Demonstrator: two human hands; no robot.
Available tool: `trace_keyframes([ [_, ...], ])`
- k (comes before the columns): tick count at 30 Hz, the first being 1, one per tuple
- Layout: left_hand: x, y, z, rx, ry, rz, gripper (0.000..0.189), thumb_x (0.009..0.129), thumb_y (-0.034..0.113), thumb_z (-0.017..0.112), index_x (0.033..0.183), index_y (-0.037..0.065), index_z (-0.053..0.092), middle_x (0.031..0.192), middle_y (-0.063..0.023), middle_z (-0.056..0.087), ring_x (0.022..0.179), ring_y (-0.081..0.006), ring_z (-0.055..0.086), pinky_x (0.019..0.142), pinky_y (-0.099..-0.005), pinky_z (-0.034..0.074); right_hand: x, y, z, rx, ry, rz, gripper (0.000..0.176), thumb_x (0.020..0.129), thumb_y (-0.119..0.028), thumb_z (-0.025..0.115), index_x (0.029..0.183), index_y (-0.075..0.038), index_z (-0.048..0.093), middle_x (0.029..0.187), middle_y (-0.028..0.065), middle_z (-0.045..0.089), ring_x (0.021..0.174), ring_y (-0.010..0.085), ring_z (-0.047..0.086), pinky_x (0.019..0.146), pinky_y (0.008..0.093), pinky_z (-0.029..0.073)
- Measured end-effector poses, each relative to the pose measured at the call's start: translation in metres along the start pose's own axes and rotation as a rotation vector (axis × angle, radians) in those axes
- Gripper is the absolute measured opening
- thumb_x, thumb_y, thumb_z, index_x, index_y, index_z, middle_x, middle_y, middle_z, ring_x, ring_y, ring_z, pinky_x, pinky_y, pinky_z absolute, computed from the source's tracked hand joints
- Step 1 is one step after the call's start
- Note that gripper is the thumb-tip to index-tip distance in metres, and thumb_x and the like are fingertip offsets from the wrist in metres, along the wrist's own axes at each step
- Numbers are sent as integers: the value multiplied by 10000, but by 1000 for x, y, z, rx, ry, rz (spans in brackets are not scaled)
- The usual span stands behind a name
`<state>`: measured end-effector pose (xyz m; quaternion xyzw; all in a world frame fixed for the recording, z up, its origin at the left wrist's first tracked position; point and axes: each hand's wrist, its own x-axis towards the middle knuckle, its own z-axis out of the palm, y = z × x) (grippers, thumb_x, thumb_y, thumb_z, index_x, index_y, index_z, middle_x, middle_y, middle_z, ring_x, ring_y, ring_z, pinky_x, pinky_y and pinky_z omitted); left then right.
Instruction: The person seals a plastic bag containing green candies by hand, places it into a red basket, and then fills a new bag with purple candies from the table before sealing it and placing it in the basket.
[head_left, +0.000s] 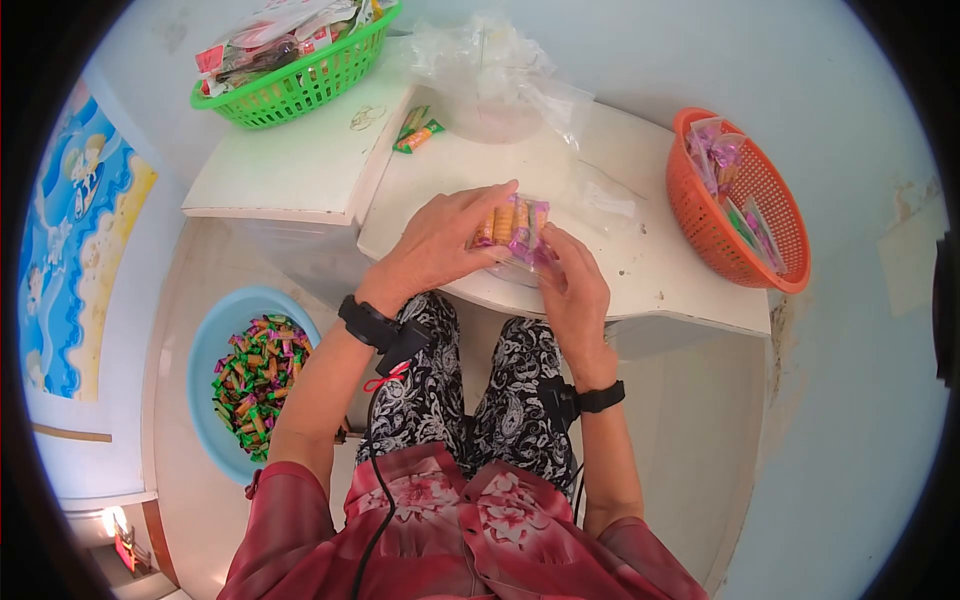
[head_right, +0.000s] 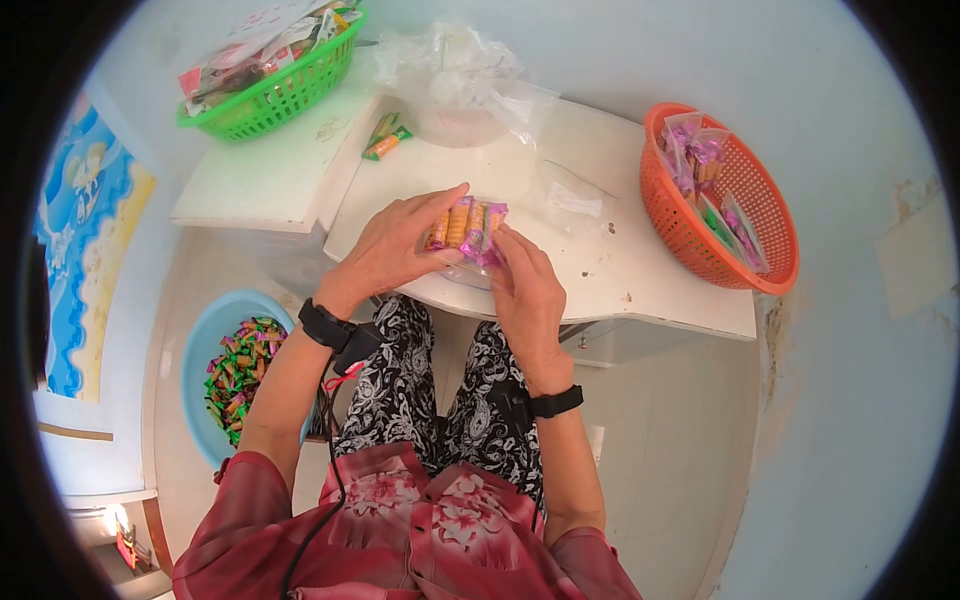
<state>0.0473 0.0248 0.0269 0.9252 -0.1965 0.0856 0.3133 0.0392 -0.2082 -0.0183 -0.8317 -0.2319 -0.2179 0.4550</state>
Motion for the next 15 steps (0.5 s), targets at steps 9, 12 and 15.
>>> trace_keyframes([
  [9,-12,-13,15,182,138,262,827,917,361,811,1629,87,491,1699,-164,457,1532,-379,468,1256,-532,387,0,-5,-12,-158,-78,-118,612,862,-14,803,1457,-70,671,1516,133,662,1391,358,623,1124,444,535],
  [12,-17,-3,6,227,40,270,904,942,410,778,1691,74,401,1769,-146,366,1632,-347,349,1330,-551,287,1,-9,-19,-197,-142,-196,717,876,-78,795,1559,-50,579,1637,156,555,1532,384,490,1235,475,434],
  [15,-17,-6,11,224,6,285,927,959,450,749,1704,55,366,1778,-140,354,1652,-338,313,1345,-568,248,0,-3,-18,-173,-216,-209,736,922,-121,748,1613,-36,512,1698,166,482,1598,388,402,1292,495,360],
])
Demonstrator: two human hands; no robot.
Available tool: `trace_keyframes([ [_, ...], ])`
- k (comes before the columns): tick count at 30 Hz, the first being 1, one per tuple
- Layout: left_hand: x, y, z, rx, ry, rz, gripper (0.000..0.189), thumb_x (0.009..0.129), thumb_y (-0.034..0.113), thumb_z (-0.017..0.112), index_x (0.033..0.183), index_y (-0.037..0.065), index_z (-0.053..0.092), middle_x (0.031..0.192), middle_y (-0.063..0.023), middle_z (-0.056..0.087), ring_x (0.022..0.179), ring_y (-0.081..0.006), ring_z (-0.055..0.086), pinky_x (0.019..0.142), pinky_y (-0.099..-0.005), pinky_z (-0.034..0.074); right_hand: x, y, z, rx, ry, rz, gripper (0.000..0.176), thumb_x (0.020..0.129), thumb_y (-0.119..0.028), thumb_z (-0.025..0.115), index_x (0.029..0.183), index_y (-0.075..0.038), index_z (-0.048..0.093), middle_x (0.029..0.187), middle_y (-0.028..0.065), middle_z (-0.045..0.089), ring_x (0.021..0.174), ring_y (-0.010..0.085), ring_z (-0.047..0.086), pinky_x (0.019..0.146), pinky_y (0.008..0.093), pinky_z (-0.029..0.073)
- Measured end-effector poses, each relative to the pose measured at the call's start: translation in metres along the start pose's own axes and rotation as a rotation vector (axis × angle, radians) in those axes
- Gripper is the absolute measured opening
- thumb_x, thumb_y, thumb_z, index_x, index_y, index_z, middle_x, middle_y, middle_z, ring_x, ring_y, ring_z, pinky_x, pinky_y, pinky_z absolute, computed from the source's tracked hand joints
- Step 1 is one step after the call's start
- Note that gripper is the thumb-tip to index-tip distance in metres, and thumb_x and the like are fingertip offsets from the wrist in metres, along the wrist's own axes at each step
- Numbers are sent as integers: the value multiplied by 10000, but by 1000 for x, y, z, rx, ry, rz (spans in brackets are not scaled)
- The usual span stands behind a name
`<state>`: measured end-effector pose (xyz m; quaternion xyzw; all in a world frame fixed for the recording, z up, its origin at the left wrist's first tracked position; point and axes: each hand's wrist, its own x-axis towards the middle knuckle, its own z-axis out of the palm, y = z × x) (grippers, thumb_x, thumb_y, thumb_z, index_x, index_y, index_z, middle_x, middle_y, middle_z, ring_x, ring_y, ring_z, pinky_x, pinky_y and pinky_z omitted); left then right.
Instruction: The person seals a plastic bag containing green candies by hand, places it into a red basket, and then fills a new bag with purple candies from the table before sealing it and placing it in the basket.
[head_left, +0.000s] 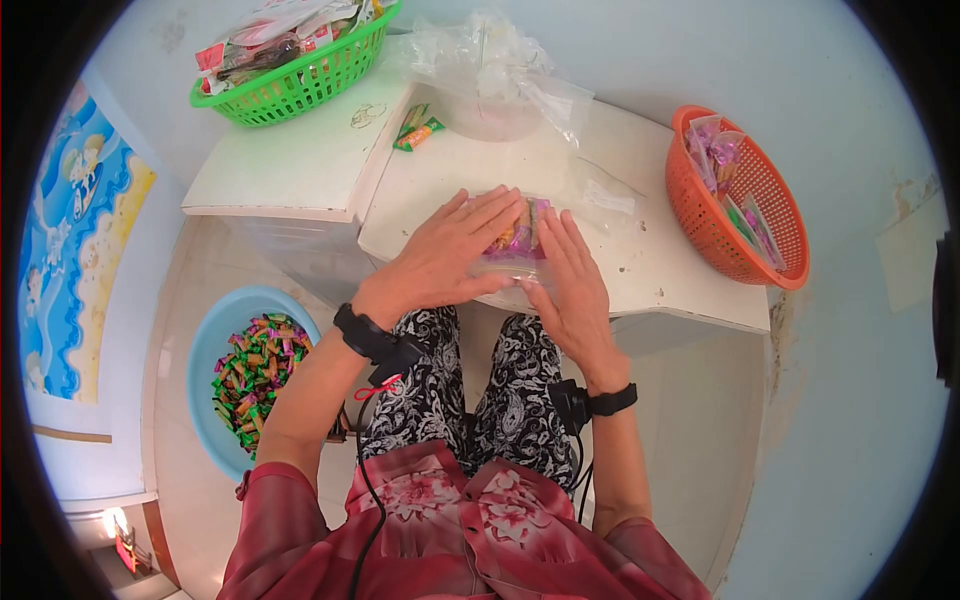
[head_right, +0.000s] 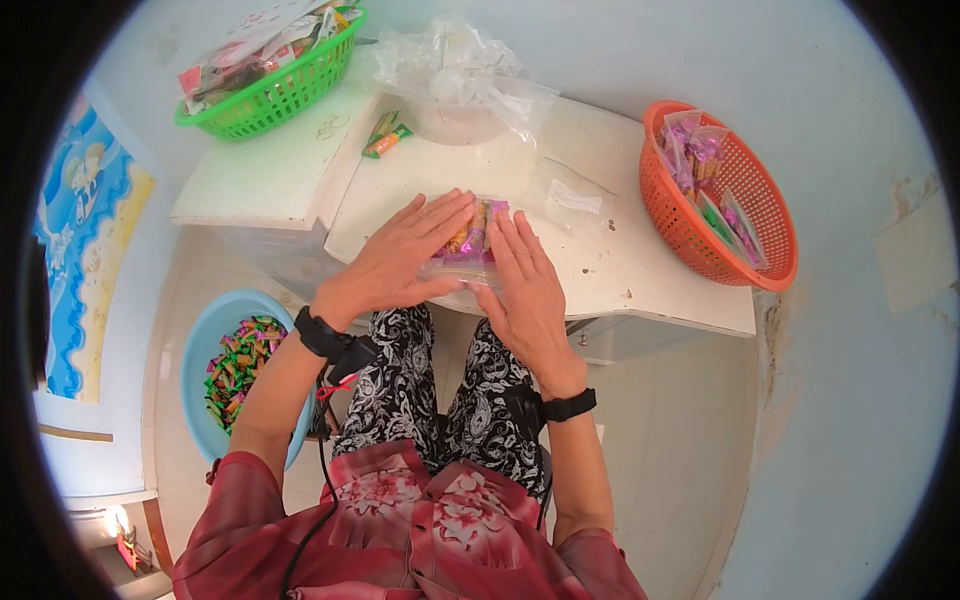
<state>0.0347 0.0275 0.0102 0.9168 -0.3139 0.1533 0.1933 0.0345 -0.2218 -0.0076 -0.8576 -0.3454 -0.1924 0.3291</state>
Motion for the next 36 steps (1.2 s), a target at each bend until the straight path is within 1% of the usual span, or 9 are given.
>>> trace_keyframes([
  [5,1,1,8,84,-49,-1,903,976,461,734,1700,54,378,1781,-137,349,1657,-333,304,1346,-578,234,6,8,1,-75,-82,-31,662,981,-114,673,1616,-39,501,1697,165,480,1593,367,412,1297,525,346],
  [8,2,0,6,57,-60,2,885,985,456,732,1698,63,385,1781,-134,352,1655,-336,307,1342,-583,237,4,8,1,-46,-82,-19,663,982,-102,663,1620,-41,491,1703,164,470,1597,352,409,1300,542,332],
  [14,2,-5,11,-21,-22,4,862,958,374,768,1679,58,417,1773,-121,370,1651,-333,318,1338,-591,246,6,4,6,-63,-29,4,705,951,-76,685,1629,-113,496,1697,155,474,1588,351,412,1309,555,306],
  [17,3,-5,9,-26,-30,2,866,920,330,804,1656,51,443,1758,-137,392,1638,-343,341,1342,-568,262,12,2,11,-43,26,-15,678,910,-49,721,1566,-134,570,1654,134,528,1554,354,459,1286,550,349],
  [20,3,-9,8,-138,-16,23,863,896,286,823,1640,52,453,1740,-161,414,1619,-356,374,1343,-539,283,16,17,20,-159,87,-70,607,875,-29,757,1465,-126,655,1593,108,593,1500,349,522,1247,537,406],
  [23,3,-11,10,-177,9,24,876,875,247,835,1637,56,446,1723,-183,432,1603,-369,397,1344,-516,294,18,17,20,-127,115,-77,518,872,-33,770,1378,-127,712,1531,87,646,1439,335,578,1218,526,440],
  [26,1,-6,7,-200,19,-42,875,881,232,827,1643,61,431,1726,-163,433,1609,-367,388,1343,-543,282,20,17,21,-143,146,-114,475,877,-29,767,1342,-117,737,1482,90,681,1407,334,600,1205,519,454],
  [32,1,2,7,14,-37,7,912,898,238,813,1691,94,387,1775,-124,361,1642,-350,329,1338,-595,250,14,18,24,5,157,-88,388,897,-7,744,1276,-80,775,1445,101,716,1436,346,592,1184,533,479],
  [36,-1,2,5,36,-63,6,1009,890,347,836,1725,94,330,1798,-131,313,1662,-345,288,1350,-580,230,11,17,23,4,76,-76,506,903,-58,766,1404,-76,704,1543,127,649,1501,367,535,1249,545,413],
])
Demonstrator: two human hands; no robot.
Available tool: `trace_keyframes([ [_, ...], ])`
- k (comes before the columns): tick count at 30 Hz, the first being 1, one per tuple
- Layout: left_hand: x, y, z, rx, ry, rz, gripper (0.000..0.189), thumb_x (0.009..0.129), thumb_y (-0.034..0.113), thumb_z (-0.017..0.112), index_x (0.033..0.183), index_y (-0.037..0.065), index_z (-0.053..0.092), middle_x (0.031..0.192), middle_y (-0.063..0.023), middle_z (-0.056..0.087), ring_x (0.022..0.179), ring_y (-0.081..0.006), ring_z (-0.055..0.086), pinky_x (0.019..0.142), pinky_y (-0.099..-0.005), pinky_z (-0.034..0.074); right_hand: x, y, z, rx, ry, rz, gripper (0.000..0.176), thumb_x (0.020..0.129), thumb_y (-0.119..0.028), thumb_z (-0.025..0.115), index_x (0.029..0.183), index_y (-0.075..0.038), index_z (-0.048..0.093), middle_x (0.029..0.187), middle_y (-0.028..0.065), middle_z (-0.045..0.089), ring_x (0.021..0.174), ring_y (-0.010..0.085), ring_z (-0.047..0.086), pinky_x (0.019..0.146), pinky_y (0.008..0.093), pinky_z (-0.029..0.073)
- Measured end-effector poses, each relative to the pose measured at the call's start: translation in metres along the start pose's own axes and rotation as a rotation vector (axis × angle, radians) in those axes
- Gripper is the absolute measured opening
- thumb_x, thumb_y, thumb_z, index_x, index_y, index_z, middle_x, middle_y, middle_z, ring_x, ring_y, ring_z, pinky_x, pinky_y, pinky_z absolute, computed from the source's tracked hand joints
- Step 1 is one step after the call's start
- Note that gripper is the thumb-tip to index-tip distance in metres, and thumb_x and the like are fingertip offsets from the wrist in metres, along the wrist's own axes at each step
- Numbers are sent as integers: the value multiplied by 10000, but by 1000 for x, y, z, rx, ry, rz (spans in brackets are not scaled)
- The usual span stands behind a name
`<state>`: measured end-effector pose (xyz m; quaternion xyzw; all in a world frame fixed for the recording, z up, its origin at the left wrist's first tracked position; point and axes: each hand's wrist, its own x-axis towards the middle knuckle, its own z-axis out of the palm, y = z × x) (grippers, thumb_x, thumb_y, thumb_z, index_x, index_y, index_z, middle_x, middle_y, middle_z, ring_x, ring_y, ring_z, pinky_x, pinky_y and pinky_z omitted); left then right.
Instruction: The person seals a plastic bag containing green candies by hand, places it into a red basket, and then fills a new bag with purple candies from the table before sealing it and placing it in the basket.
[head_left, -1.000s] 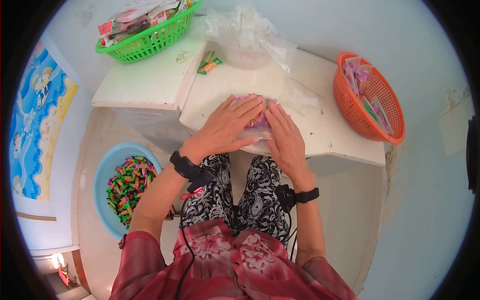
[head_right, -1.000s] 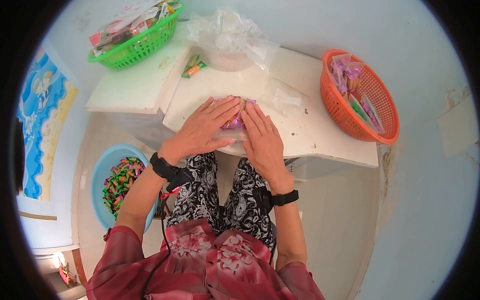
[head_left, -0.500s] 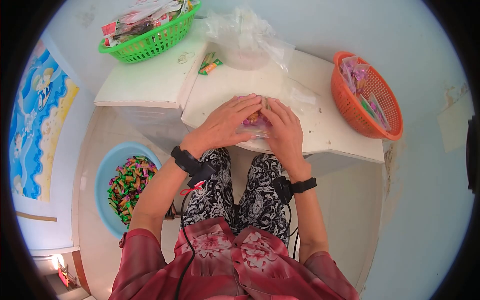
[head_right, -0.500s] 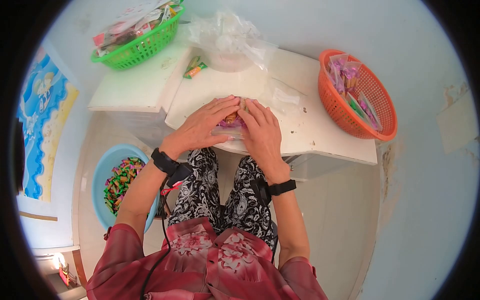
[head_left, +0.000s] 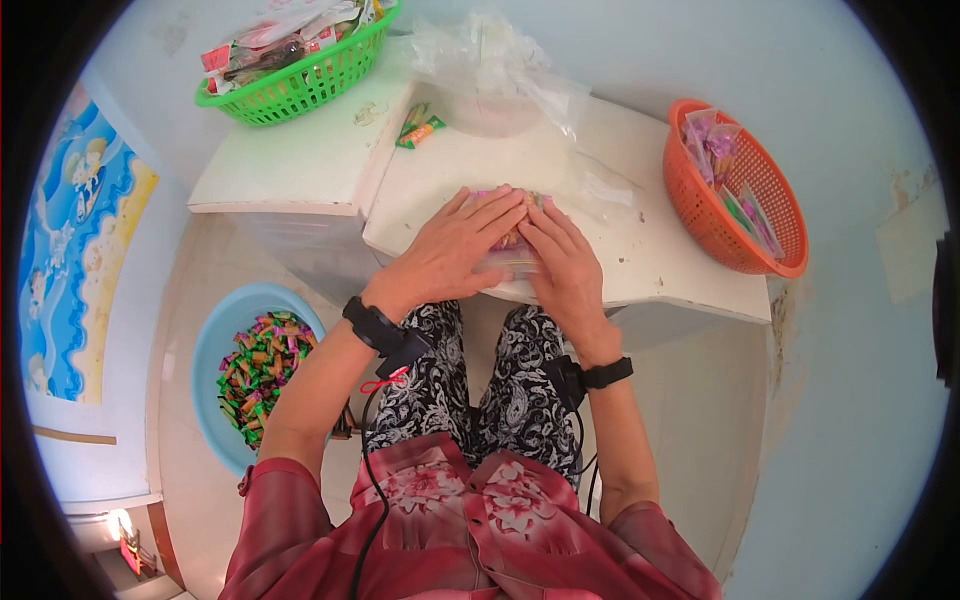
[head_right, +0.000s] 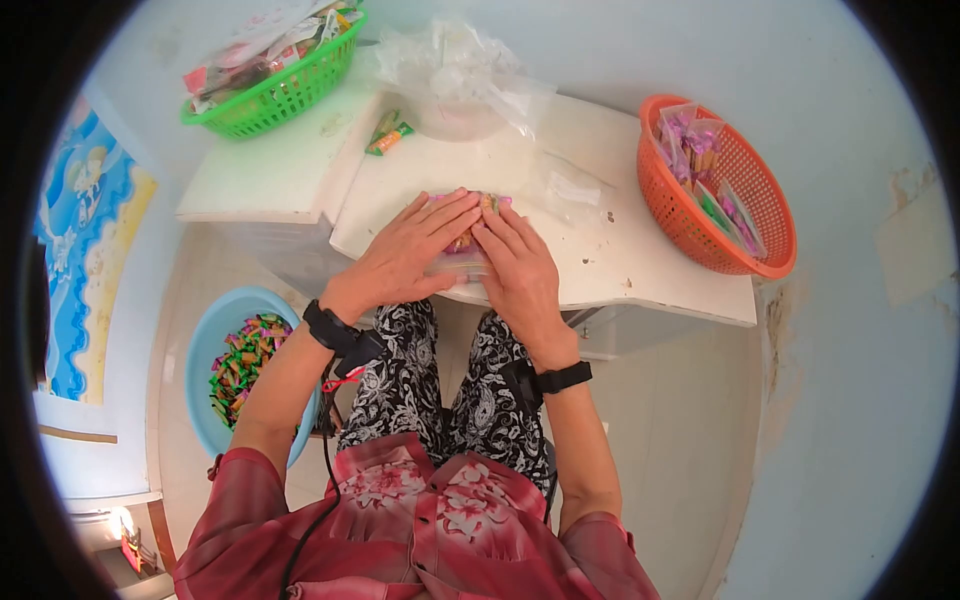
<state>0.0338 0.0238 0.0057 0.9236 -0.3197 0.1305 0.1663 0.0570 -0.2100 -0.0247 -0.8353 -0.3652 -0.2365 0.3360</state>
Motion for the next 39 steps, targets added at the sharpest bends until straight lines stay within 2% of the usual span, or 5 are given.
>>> trace_keyframes([
  [5,-15,0,-12,-187,109,-50,1172,876,541,847,1759,82,228,1808,-169,280,1677,-359,248,1365,-530,208,1,-15,-40,40,-31,-45,672,949,-154,770,1581,-63,557,1636,165,561,1561,391,467,1317,534,319],
  [11,-44,9,-10,-243,147,-162,1184,880,542,856,1757,66,219,1810,-183,267,1682,-368,229,1363,-511,226,-16,-6,-42,273,-23,197,603,1054,-241,692,1595,-27,532,1639,205,550,1578,398,445,1319,523,315],
  [23,-63,32,3,-243,528,-176,422,891,102,808,1286,16,688,1253,-165,680,1163,-391,657,1004,-474,547,-46,-21,-42,-63,140,133,421,929,-29,756,1344,-30,684,1311,162,751,1218,357,687,1034,456,538],
  [32,-60,20,13,73,569,-46,439,822,-95,730,1239,45,725,1201,-116,679,1116,-352,671,944,-452,571,-41,-13,-44,-203,149,53,399,892,78,699,1275,-32,722,1208,135,751,1078,338,693,911,451,564],
  [39,-53,17,16,51,514,-13,423,828,-53,765,1231,78,761,1170,-85,694,1097,-321,680,921,-432,583,-29,-9,-36,-144,136,-33,397,839,80,751,1212,-54,754,1092,98,730,972,298,684,800,419,584],
])
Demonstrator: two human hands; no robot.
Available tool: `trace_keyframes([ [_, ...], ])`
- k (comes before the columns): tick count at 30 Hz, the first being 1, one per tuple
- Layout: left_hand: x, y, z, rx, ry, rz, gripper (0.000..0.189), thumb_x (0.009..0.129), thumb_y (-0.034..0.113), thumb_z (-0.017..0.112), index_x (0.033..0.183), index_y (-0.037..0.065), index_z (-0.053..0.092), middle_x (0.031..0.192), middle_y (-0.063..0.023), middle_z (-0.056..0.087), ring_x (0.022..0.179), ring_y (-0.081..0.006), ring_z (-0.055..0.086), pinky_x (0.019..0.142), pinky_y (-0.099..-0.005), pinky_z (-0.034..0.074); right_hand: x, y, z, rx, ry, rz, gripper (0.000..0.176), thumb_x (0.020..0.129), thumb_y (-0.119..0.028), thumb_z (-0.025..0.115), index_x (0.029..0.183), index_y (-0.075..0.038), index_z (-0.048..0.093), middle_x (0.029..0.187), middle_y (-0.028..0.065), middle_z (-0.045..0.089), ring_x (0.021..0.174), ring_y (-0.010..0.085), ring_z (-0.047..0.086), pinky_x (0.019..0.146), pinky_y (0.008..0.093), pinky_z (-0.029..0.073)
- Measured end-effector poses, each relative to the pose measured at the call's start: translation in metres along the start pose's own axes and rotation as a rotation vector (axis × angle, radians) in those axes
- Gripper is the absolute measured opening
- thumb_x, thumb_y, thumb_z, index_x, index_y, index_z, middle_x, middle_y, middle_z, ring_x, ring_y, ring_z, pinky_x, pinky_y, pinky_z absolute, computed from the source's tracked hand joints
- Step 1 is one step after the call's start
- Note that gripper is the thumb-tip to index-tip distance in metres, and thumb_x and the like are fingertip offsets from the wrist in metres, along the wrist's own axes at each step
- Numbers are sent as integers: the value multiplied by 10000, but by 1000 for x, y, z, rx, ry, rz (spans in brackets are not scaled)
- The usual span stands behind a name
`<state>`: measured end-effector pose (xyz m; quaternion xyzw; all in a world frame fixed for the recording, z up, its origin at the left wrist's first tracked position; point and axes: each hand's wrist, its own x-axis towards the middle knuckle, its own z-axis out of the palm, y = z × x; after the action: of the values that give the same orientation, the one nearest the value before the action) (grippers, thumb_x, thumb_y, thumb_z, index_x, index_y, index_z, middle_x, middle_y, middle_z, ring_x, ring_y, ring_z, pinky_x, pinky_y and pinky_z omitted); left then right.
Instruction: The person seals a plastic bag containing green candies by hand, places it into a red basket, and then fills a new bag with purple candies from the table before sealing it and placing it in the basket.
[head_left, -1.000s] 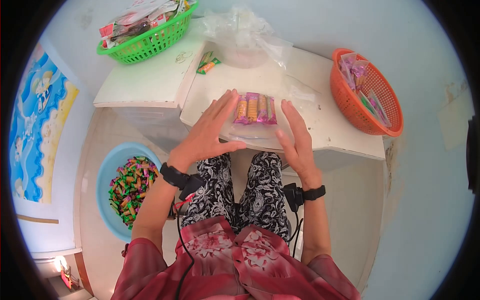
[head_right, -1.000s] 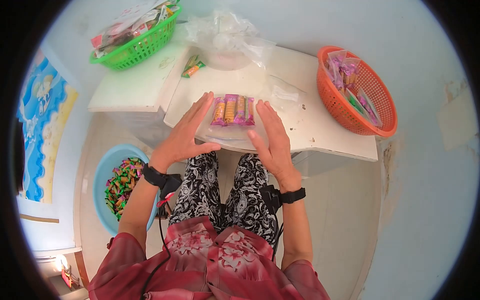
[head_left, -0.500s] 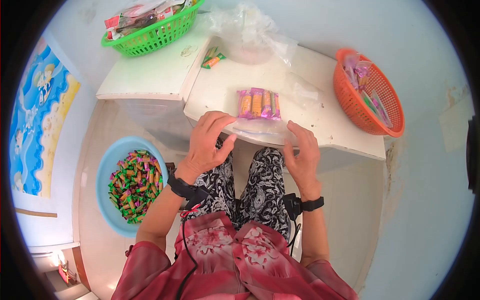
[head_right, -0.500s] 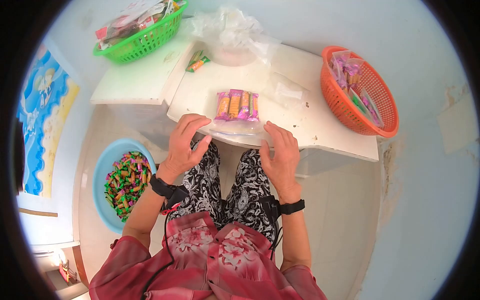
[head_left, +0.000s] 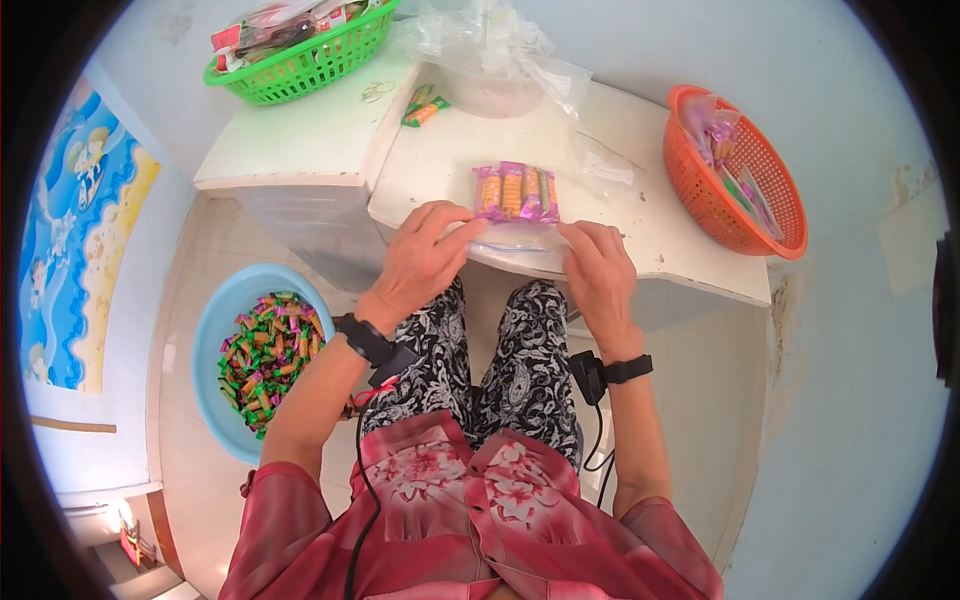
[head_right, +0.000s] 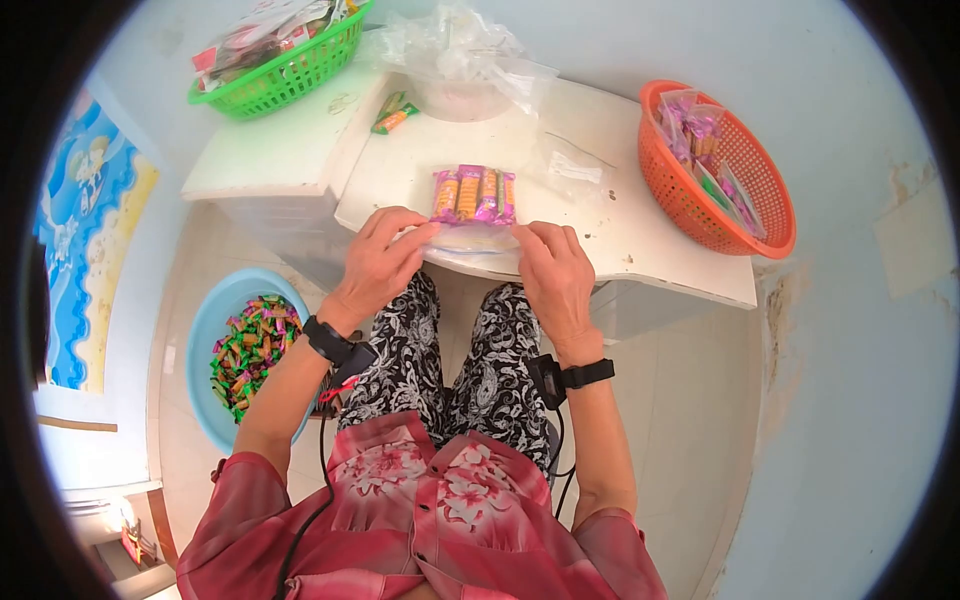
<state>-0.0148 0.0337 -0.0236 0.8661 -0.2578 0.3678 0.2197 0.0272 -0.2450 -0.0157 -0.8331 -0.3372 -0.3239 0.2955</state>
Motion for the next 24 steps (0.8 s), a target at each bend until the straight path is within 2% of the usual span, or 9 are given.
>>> trace_keyframes([
  [5,0,-2,5,-35,9,14,380,838,-10,797,1204,90,783,1143,-79,709,1059,-312,684,890,-419,587,-1,5,6,20,44,-49,315,831,45,794,1129,-57,771,1052,79,725,922,286,680,776,410,582],
  [8,2,-8,5,-99,19,16,301,866,2,799,1158,77,792,1127,-91,717,1035,-310,686,871,-408,586,1,9,7,51,87,-12,253,845,15,819,1079,-72,783,1046,76,734,935,281,693,763,390,585],
  [11,15,-9,1,-172,54,-55,218,898,2,792,1112,43,783,1103,-105,720,1021,-315,688,864,-404,582,13,13,3,137,140,22,202,885,0,823,1066,-82,787,1070,77,755,978,264,708,758,375,587],
  [14,38,-15,-6,-214,103,-28,165,944,5,770,1108,14,765,1111,-117,724,1018,-310,691,888,-398,574,38,6,-8,275,120,162,155,936,-20,808,1077,-79,784,1122,73,779,1018,233,716,760,365,583],
  [17,66,-21,-14,-297,128,-49,125,1003,30,729,1121,-7,746,1097,-119,723,1008,-292,690,924,-389,565,66,9,-17,345,140,151,113,988,-45,776,1098,-67,775,1167,63,788,1032,195,711,772,340,565],
  [20,85,-27,-21,-367,127,-75,123,1063,67,684,1142,-12,736,1096,-106,726,1017,-228,684,938,-350,549,83,9,-24,427,147,170,97,1021,-65,748,1116,-61,767,1180,56,790,1034,170,701,791,312,545],
  [24,89,-16,-28,-506,93,-235,151,1098,104,663,1148,-22,729,1097,-70,735,1025,-143,666,941,-304,535,86,1,-29,437,153,203,101,1039,-75,733,1130,-41,763,1160,56,789,1006,147,689,806,295,533],
])
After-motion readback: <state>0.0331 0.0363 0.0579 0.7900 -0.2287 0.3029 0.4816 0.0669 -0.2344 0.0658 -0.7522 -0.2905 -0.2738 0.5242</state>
